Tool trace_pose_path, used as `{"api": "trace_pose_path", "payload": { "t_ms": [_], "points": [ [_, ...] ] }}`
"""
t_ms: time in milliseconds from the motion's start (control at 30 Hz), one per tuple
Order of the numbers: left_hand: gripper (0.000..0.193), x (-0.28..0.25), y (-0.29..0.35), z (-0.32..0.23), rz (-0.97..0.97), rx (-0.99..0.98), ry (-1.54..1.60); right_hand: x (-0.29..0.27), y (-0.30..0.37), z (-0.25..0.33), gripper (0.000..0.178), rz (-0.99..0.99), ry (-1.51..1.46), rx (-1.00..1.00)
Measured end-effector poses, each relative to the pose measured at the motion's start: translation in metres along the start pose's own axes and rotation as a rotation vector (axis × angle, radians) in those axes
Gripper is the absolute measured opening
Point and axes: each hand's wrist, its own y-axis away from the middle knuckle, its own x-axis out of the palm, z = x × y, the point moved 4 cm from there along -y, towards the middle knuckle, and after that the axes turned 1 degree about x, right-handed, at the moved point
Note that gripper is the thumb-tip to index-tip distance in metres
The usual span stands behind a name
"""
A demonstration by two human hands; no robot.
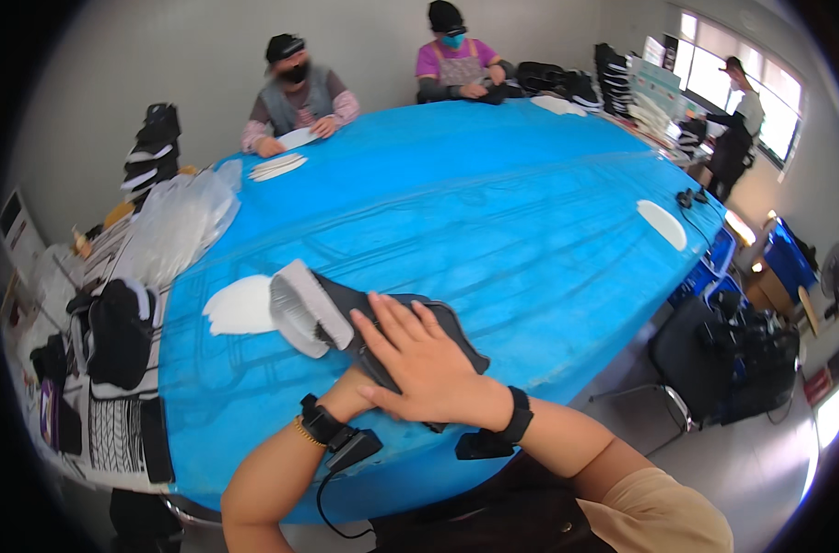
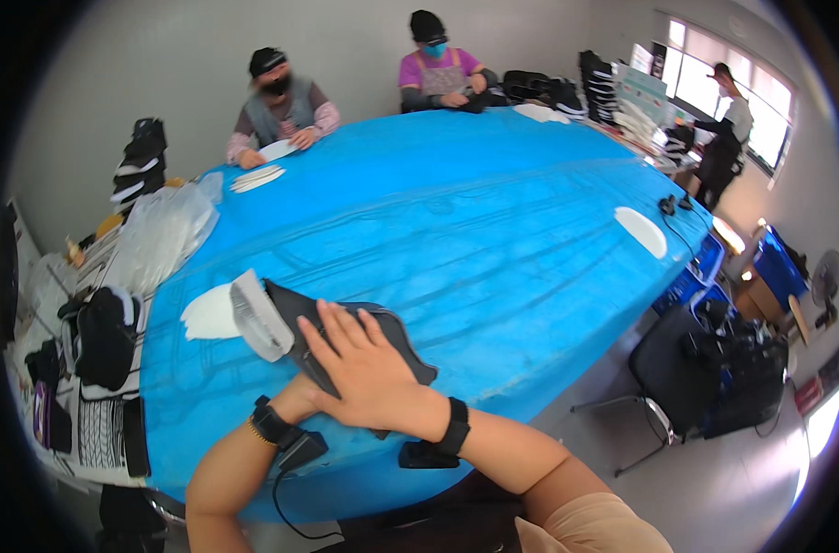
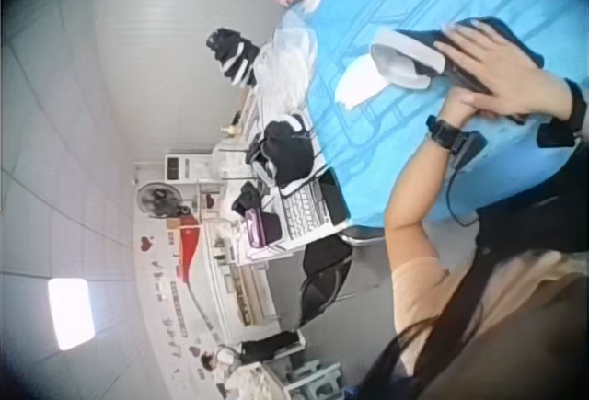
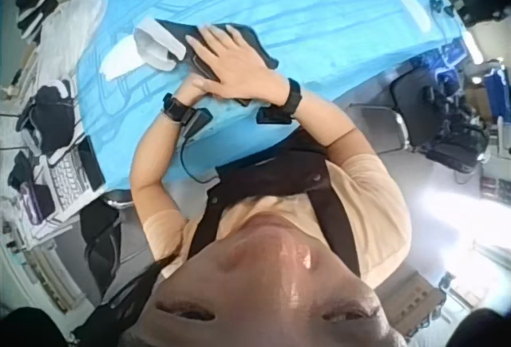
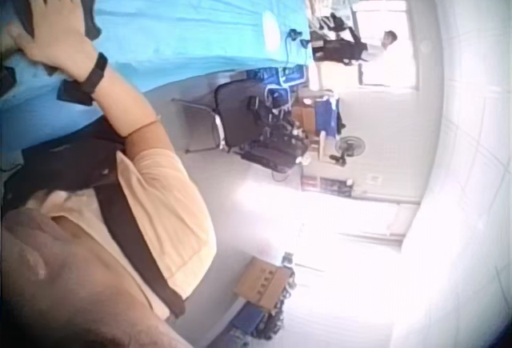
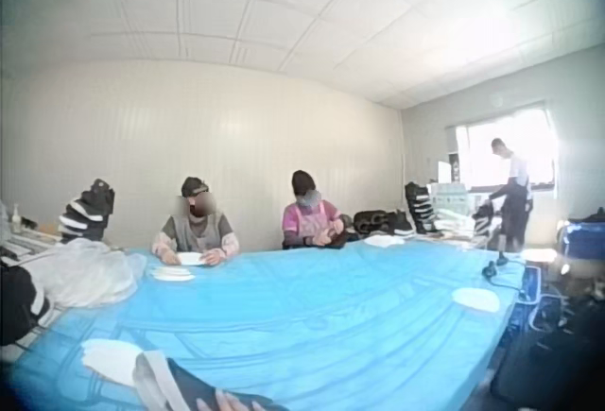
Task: Manually assembling the components of an athletic shoe, including aligning the upper with the sole.
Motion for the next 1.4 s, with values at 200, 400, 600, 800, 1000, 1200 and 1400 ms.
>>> {"api": "trace_pose_path", "payload": {
  "t_ms": [200, 400, 600, 800, 1000, 1200, 1400],
  "points": [
    [0.064, -0.003, 0.005, -0.004, 0.006, -0.040, -0.036, -0.007, 0.010, 0.013, 0.083, -0.121, -0.021, 0.028],
    [0.049, 0.006, -0.011, -0.030, -0.012, 0.018, -0.419, -0.014, 0.051, 0.014, 0.077, -0.162, -0.047, 0.079],
    [0.017, 0.007, 0.002, -0.025, -0.063, -0.416, 0.148, -0.005, 0.086, 0.018, 0.084, -0.070, -0.137, 0.095],
    [0.016, 0.002, 0.003, -0.022, -0.066, -0.410, 0.134, 0.008, 0.113, 0.018, 0.086, -0.055, -0.133, 0.129],
    [0.012, 0.001, -0.001, -0.003, -0.047, -0.414, 0.101, 0.012, 0.132, 0.017, 0.089, -0.043, -0.151, 0.138],
    [0.018, 0.001, -0.009, -0.002, -0.022, -0.401, 0.054, 0.012, 0.123, 0.017, 0.090, -0.099, -0.219, 0.083],
    [0.020, 0.024, -0.023, -0.020, -0.003, -0.416, -0.026, -0.008, 0.070, 0.000, 0.065, -0.468, 0.005, -0.013]
  ]
}}
